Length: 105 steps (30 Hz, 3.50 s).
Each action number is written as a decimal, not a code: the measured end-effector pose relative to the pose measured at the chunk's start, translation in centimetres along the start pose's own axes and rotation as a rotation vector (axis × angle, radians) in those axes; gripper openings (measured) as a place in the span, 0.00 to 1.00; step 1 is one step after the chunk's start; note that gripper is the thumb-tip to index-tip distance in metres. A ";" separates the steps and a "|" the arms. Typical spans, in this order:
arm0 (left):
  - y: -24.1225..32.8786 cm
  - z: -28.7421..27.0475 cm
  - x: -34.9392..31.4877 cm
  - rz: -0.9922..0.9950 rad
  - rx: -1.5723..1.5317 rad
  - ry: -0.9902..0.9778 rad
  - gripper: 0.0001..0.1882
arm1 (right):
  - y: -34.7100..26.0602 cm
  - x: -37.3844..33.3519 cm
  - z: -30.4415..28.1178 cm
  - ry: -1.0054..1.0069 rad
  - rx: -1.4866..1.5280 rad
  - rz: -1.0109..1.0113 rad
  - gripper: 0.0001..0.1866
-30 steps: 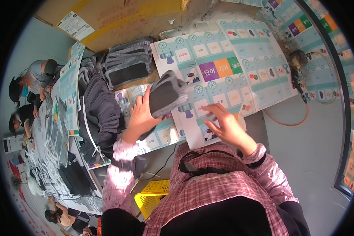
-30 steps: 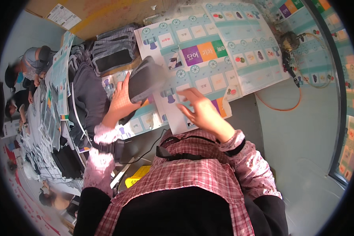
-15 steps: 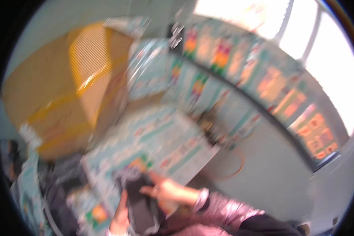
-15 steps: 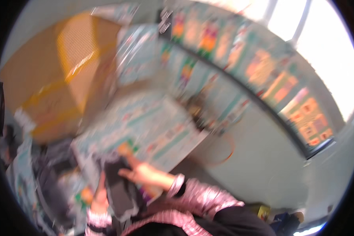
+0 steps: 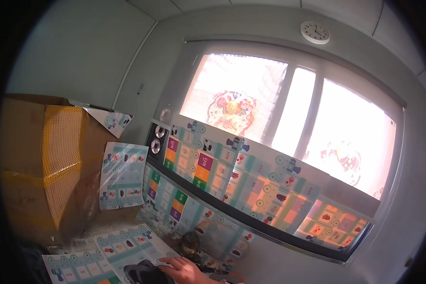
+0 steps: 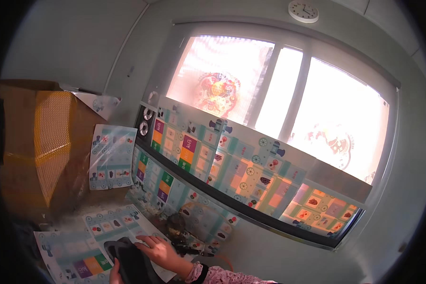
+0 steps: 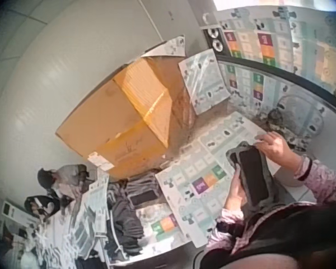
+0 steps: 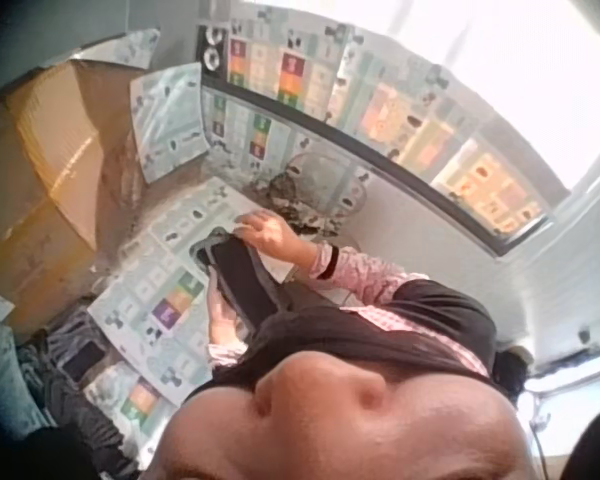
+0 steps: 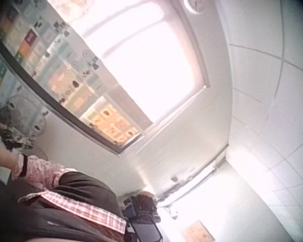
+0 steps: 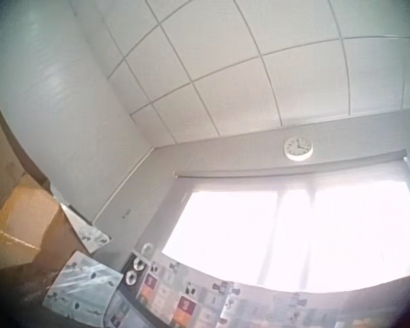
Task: Apply adhesive to fabric components using a glue gun and assemble them onto a template in a workshop environment.
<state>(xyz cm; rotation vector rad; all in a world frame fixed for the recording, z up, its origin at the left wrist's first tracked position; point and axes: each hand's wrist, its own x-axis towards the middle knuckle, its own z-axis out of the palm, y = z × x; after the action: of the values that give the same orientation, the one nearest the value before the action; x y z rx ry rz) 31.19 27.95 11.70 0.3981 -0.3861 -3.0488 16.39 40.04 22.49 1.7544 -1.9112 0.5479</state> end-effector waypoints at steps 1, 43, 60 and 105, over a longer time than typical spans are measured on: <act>0.0 0.4 0.2 0.010 -0.018 -0.014 0.31 | -0.1 0.1 0.5 -0.004 0.002 -0.005 0.08; 9.2 -1.3 8.7 0.910 -0.110 0.851 0.22 | 30.4 3.1 39.2 -0.245 1.405 1.317 0.12; 7.5 0.1 14.5 0.599 0.123 0.602 0.25 | 13.8 4.2 22.8 -0.711 1.188 0.530 0.31; 3.3 -2.9 12.6 0.064 -0.025 0.435 0.20 | 15.5 1.2 15.0 -0.360 0.603 -0.477 0.15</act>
<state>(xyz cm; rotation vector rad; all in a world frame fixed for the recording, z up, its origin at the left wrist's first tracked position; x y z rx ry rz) 19.80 23.16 6.73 0.9970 -0.3258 -2.7894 -0.33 31.64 11.66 2.7539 -1.5257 0.7071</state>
